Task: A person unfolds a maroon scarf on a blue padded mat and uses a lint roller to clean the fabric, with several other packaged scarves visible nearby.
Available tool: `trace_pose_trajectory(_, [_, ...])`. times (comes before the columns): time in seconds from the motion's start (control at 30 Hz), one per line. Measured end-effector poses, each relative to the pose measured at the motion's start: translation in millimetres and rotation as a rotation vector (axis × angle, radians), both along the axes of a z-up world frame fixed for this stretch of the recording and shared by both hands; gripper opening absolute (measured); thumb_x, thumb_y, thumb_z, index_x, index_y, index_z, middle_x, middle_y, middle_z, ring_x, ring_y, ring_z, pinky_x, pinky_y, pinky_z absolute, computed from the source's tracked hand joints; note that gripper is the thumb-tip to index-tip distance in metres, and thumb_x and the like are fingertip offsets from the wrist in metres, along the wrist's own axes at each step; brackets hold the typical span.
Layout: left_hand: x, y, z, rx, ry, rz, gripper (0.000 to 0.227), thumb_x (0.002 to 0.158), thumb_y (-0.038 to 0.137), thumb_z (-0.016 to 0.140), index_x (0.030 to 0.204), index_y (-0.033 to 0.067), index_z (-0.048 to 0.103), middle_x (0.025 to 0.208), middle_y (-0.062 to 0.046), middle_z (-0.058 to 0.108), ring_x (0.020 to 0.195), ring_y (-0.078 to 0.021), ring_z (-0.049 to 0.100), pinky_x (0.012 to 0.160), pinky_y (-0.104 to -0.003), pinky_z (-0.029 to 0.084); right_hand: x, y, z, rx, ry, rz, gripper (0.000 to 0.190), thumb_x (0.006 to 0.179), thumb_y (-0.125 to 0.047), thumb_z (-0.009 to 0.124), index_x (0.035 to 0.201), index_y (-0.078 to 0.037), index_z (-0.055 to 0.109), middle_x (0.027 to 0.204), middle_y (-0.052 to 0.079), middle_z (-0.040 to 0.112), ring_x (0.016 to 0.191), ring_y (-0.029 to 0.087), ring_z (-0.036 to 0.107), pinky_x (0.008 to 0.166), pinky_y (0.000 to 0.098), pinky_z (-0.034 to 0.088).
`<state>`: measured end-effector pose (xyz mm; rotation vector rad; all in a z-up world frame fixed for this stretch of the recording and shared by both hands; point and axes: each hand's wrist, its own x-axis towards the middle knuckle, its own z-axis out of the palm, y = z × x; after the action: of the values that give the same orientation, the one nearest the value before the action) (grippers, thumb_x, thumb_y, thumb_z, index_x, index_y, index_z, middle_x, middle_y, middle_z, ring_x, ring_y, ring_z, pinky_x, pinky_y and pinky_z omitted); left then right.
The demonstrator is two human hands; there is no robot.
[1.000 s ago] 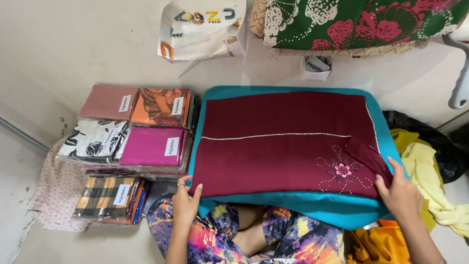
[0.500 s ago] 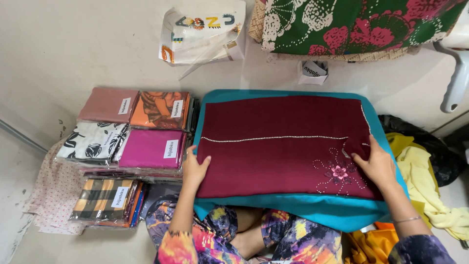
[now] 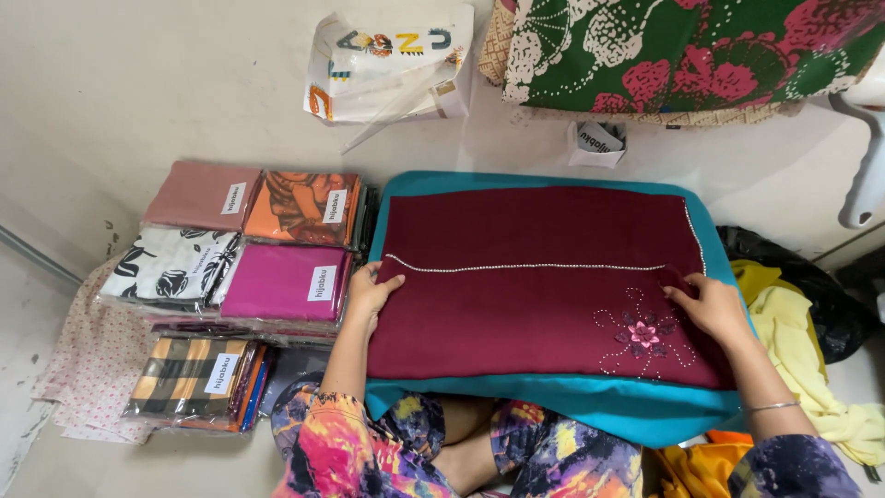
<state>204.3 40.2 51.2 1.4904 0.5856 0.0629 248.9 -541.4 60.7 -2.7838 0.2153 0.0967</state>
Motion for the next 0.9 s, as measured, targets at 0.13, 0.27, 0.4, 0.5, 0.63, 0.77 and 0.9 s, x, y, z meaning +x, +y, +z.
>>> trace_pose_trajectory(0.13, [-1.0, -0.9, 5.9, 0.018, -0.083, -0.041, 0.049, 0.087, 0.006, 0.074, 0.135, 0.0036, 0.063, 0.120, -0.013, 0.073, 0.108, -0.0212, 0.069, 0.086, -0.034, 0.061, 7.8, -14.7, -16.7, 0.069, -0.030, 0.044, 0.049, 0.100, -0.043, 0.062, 0.126, -0.001, 0.063, 0.117, 0.029, 0.073, 0.113, 0.051, 0.064, 0.090, 0.0508, 0.048])
trace_pose_trajectory(0.27, [-26.5, -1.8, 40.2, 0.078, -0.048, -0.192, 0.037, 0.093, 0.006, 0.067, 0.130, 0.0066, 0.070, 0.118, -0.011, 0.075, 0.103, -0.0219, 0.071, 0.086, -0.034, 0.062, -10.1, 0.6, 13.6, 0.210, 0.067, -0.005, 0.073, 0.089, -0.050, 0.067, 0.146, -0.005, 0.058, 0.140, 0.020, 0.065, 0.124, 0.039, 0.061, 0.101, 0.0443, 0.045])
trace_pose_trajectory(0.4, [-41.6, 12.0, 38.2, 0.522, -0.042, -0.296, 0.026, 0.088, 0.015, 0.070, 0.112, 0.0173, 0.080, 0.098, 0.001, 0.073, 0.093, -0.0144, 0.065, 0.083, -0.030, 0.049, -19.1, -8.8, 16.3, 0.330, 0.049, 0.027, 0.034, 0.089, -0.031, 0.079, 0.116, -0.011, 0.079, 0.100, 0.007, 0.078, 0.091, 0.022, 0.066, 0.080, 0.0345, 0.045])
trace_pose_trajectory(0.5, [-64.8, 18.7, 49.9, 0.651, -0.197, -0.410, 0.027, 0.084, 0.008, 0.063, 0.095, 0.0229, 0.083, 0.090, 0.003, 0.075, 0.091, -0.0152, 0.065, 0.080, -0.033, 0.050, -34.0, -30.2, 11.7, 0.526, -0.029, 0.077, 0.023, 0.090, -0.018, 0.079, 0.110, -0.007, 0.079, 0.094, 0.007, 0.073, 0.084, 0.018, 0.060, 0.073, 0.0322, 0.045])
trace_pose_trajectory(0.63, [-93.6, 22.0, 40.6, 0.771, -0.166, -0.567, 0.028, 0.083, 0.001, 0.065, 0.084, 0.0231, 0.082, 0.107, 0.005, 0.080, 0.109, -0.0219, 0.059, 0.098, -0.043, 0.047, -62.3, -63.3, -2.2, 0.623, -0.015, 0.163, 0.031, 0.082, 0.015, 0.072, 0.106, -0.002, 0.084, 0.103, 0.012, 0.083, 0.094, 0.021, 0.072, 0.090, 0.0330, 0.056])
trace_pose_trajectory(0.77, [-100.3, 28.0, 24.5, 0.916, -0.153, -0.630, 0.035, 0.080, 0.002, 0.067, 0.089, 0.0318, 0.083, 0.113, 0.009, 0.080, 0.108, -0.0204, 0.061, 0.100, -0.043, 0.043, -83.2, -71.6, 3.6, 0.453, 0.008, 0.255, 0.070, 0.064, 0.025, 0.044, 0.102, -0.010, 0.090, 0.110, 0.005, 0.086, 0.103, 0.018, 0.076, 0.095, 0.0291, 0.055])
trace_pose_trajectory(0.9, [-108.0, 21.4, 60.7, 0.923, 0.008, -0.746, 0.038, 0.077, 0.010, 0.059, 0.096, 0.0318, 0.083, 0.123, 0.009, 0.075, 0.116, -0.0188, 0.057, 0.105, -0.043, 0.038, -83.0, -80.6, 37.6, 0.226, 0.275, 0.337, 0.061, 0.076, 0.009, 0.065, 0.119, -0.029, 0.085, 0.131, -0.007, 0.078, 0.123, 0.012, 0.073, 0.106, 0.0311, 0.056])
